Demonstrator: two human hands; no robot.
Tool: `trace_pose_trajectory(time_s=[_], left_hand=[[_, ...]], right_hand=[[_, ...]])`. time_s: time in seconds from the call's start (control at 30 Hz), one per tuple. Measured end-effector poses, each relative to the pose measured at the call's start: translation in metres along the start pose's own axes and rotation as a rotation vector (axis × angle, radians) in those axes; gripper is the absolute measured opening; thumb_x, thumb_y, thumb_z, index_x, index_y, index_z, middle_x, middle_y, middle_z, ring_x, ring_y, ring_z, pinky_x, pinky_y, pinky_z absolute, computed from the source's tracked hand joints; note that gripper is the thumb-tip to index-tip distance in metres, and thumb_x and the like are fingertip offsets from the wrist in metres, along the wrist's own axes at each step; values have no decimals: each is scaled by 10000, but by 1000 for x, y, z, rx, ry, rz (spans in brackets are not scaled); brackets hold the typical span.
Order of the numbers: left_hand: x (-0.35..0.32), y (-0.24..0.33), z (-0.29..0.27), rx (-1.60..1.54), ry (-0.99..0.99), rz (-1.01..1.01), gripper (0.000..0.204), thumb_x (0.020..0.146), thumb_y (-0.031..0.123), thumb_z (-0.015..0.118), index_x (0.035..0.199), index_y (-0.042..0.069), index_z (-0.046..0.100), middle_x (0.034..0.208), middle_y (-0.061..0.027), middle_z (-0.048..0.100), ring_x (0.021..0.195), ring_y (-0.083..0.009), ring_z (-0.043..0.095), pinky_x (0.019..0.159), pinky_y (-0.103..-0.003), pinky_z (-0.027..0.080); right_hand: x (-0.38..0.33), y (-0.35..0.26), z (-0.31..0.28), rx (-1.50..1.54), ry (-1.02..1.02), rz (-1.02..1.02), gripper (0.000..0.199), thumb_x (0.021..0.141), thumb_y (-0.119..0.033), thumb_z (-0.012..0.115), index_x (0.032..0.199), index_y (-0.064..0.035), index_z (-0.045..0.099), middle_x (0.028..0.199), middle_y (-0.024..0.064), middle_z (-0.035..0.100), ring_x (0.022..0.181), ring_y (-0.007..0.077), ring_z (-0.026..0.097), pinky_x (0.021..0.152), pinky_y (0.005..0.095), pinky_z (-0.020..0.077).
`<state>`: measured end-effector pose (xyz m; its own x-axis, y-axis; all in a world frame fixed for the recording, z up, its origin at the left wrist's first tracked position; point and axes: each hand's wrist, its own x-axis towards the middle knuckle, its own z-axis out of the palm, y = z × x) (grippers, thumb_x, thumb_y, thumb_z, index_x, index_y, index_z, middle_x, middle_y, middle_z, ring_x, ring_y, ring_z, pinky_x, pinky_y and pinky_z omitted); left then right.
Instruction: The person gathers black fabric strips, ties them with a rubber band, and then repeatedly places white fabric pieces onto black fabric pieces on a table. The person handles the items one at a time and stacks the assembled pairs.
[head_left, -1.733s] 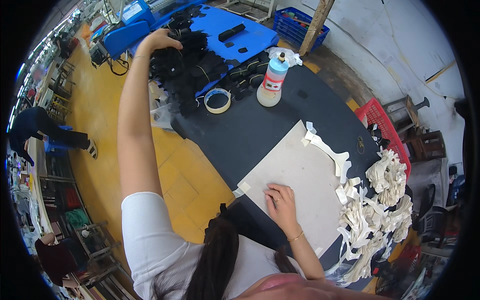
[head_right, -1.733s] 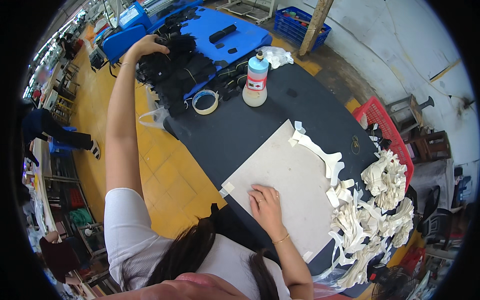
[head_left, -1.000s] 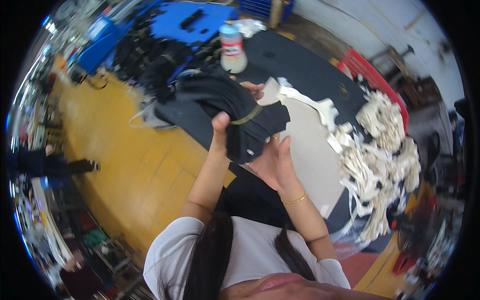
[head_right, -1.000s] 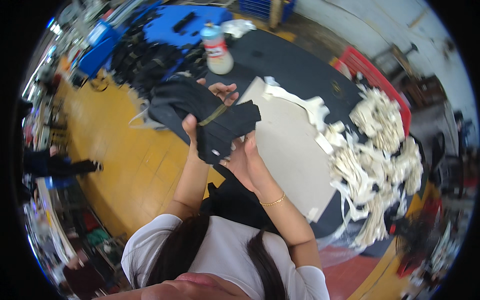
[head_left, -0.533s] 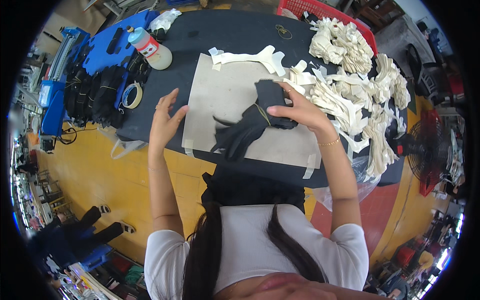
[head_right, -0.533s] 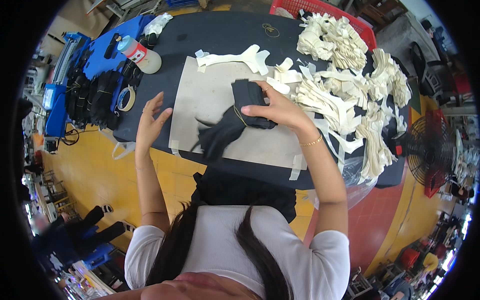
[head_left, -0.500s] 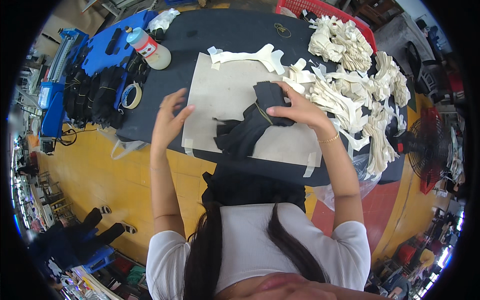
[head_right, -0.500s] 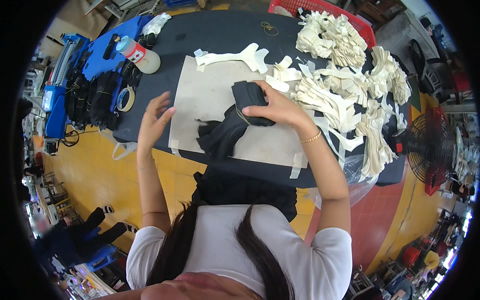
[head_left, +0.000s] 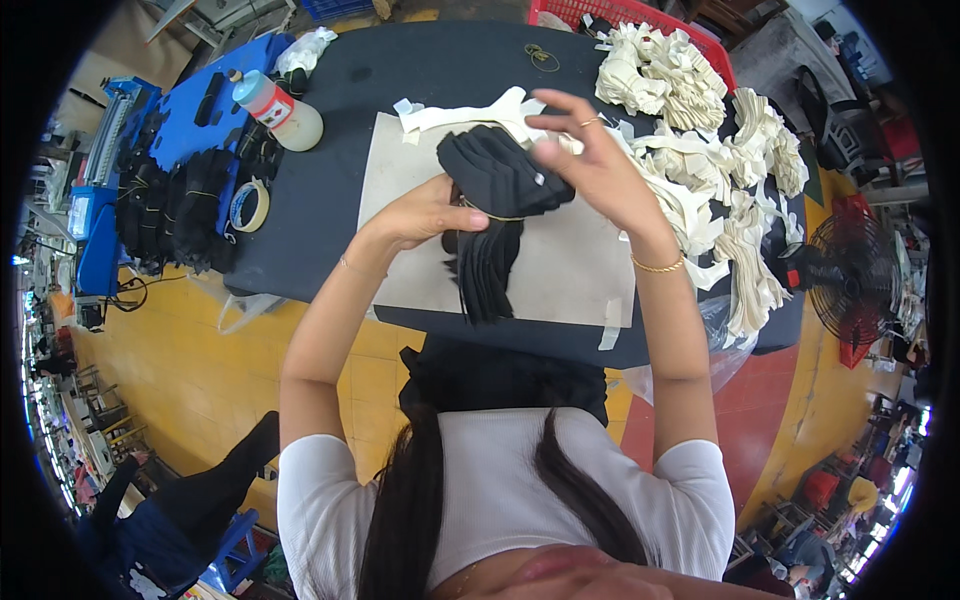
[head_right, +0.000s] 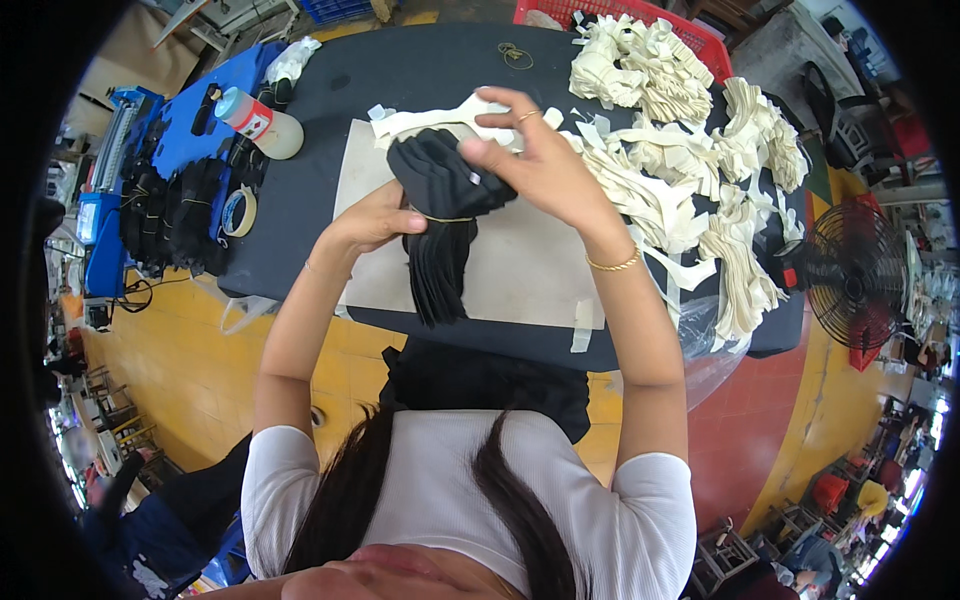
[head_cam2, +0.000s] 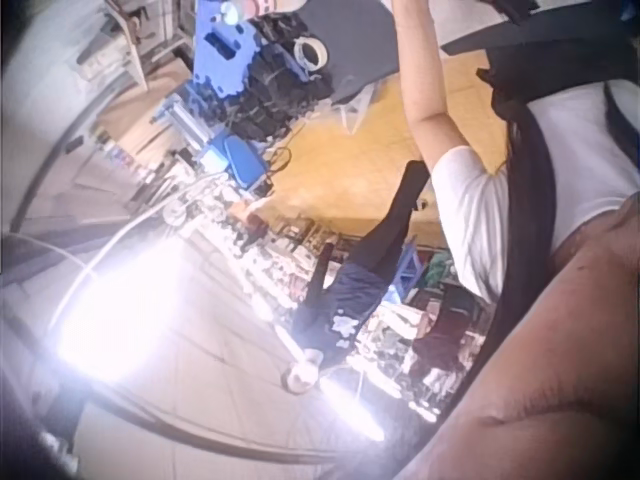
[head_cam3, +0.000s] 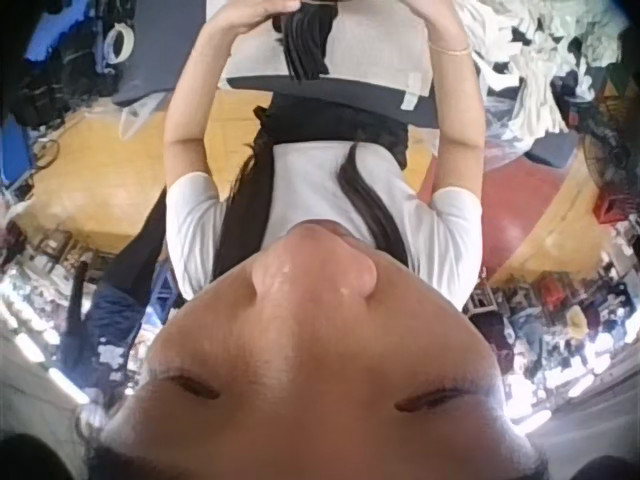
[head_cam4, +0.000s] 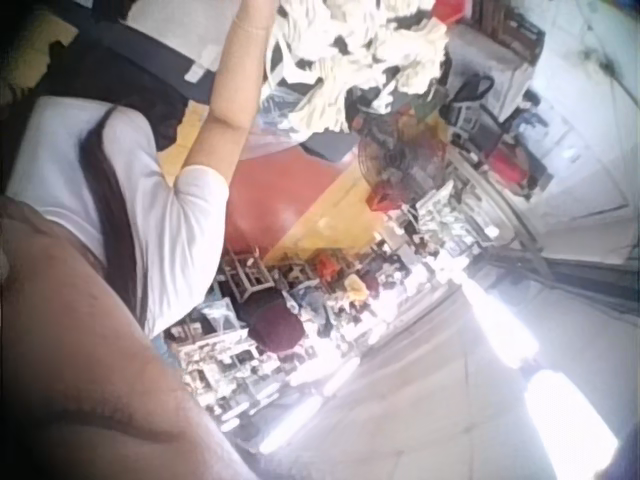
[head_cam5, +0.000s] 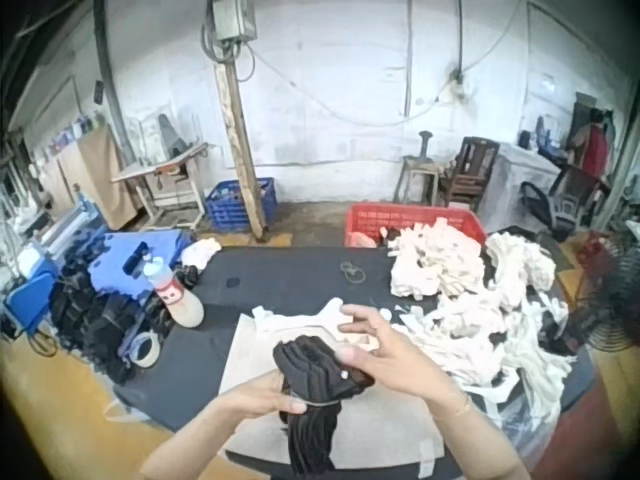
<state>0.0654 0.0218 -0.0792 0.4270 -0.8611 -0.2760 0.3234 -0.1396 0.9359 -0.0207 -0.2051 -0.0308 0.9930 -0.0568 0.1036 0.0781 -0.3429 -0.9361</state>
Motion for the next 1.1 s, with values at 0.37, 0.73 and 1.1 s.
trace_pose_trajectory(time_s=[0.37, 0.73, 1.1], left_hand=[[-19, -11, 46, -497, 69, 176, 1125, 746, 815, 591, 1458, -31, 382, 1371, -238, 533, 1255, -333, 572, 1062, -426, 494], [-32, -39, 54, -791, 23, 136, 731, 786, 300, 790, 1341, -63, 483, 1234, -202, 631, 1090, -295, 675, 928, -407, 586], [-56, -5, 69, -388, 116, -20, 823, 594, 69, 771, 1359, -34, 486, 1243, -140, 625, 1171, -256, 597, 1066, -351, 422]], right_hand=[[-50, -24, 31, -387, 520, -577, 225, 782, -20, 786, 991, -63, 714, 1011, 78, 549, 887, 206, 582, 784, 331, 497], [-58, -26, 43, -457, 271, -515, 169, 766, -41, 773, 900, -41, 671, 1050, 99, 581, 939, 282, 590, 819, 374, 496], [-84, -43, -23, 135, -348, -214, 124, 791, -73, 769, 840, -26, 665, 633, 4, 511, 526, 114, 435, 521, 280, 330]])
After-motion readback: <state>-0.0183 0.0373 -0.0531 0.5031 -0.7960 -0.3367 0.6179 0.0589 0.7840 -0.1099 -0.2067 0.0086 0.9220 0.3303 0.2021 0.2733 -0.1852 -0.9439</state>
